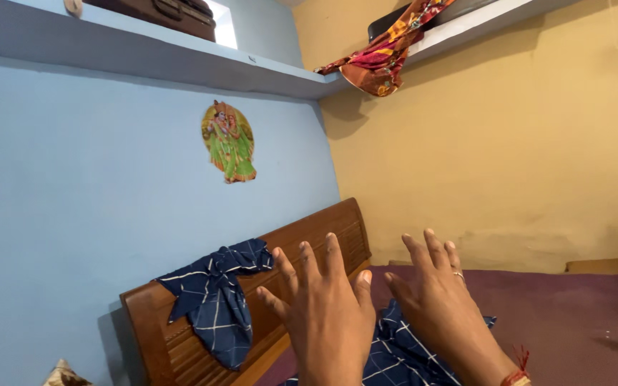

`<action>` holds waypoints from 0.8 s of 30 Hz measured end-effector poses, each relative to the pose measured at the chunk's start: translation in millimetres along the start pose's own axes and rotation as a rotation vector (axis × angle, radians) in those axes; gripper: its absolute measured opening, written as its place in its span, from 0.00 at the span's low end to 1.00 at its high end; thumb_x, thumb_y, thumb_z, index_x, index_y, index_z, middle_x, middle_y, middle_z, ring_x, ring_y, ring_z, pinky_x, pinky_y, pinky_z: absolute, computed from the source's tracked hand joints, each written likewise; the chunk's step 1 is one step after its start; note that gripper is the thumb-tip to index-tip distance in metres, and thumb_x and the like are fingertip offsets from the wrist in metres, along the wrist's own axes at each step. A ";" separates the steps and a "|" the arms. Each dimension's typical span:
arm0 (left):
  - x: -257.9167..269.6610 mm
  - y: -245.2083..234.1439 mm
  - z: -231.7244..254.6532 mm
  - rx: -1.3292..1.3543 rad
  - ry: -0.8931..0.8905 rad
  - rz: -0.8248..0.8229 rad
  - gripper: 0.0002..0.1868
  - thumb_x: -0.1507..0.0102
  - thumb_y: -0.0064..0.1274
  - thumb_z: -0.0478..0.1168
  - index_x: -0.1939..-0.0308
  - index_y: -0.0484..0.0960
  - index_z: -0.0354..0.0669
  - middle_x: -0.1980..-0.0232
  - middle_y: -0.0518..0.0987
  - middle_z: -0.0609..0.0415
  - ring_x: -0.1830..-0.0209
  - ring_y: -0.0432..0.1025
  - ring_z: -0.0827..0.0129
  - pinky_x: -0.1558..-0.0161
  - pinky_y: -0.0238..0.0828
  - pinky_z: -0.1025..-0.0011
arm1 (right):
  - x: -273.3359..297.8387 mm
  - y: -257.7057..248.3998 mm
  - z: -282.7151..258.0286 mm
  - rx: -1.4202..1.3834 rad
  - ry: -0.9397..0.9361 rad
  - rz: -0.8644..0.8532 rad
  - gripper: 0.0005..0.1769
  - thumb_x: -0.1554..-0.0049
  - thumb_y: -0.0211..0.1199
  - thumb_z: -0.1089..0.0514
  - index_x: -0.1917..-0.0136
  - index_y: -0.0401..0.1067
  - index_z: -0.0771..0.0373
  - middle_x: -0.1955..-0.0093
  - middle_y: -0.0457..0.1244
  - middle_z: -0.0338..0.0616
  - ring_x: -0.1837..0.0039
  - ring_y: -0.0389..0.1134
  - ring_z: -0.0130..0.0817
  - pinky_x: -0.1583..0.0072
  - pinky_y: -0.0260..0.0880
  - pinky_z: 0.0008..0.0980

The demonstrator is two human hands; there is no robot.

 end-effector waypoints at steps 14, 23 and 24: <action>-31.0 -10.5 -67.4 -0.081 -0.040 0.042 0.40 0.36 0.45 0.60 0.23 0.56 0.54 0.21 0.54 0.40 0.18 0.32 0.37 0.33 0.27 0.26 | -23.6 75.0 -47.3 -0.094 -0.033 -0.038 0.44 0.46 0.63 0.40 0.20 0.54 0.49 0.19 0.43 0.54 0.18 0.37 0.59 0.27 0.52 0.53; -80.7 15.0 -92.1 -0.108 -0.056 0.048 0.39 0.36 0.48 0.56 0.25 0.59 0.47 0.21 0.54 0.39 0.18 0.32 0.37 0.34 0.25 0.23 | -74.3 130.4 -62.5 -0.141 -0.143 0.003 0.43 0.45 0.63 0.41 0.22 0.57 0.56 0.20 0.46 0.60 0.19 0.42 0.64 0.27 0.54 0.54; -87.9 18.3 -94.6 -0.105 -0.059 0.053 0.39 0.36 0.48 0.56 0.25 0.58 0.46 0.22 0.54 0.38 0.18 0.31 0.36 0.34 0.25 0.23 | -81.6 136.1 -63.5 -0.145 -0.150 -0.009 0.42 0.45 0.63 0.41 0.22 0.57 0.56 0.20 0.46 0.59 0.19 0.42 0.63 0.28 0.54 0.54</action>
Point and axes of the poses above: each hand's wrist, its own x-axis away from the middle knuckle, its own y-axis out of the palm, z = x × y, the point moved 9 cm from there along -x, towards the middle knuckle
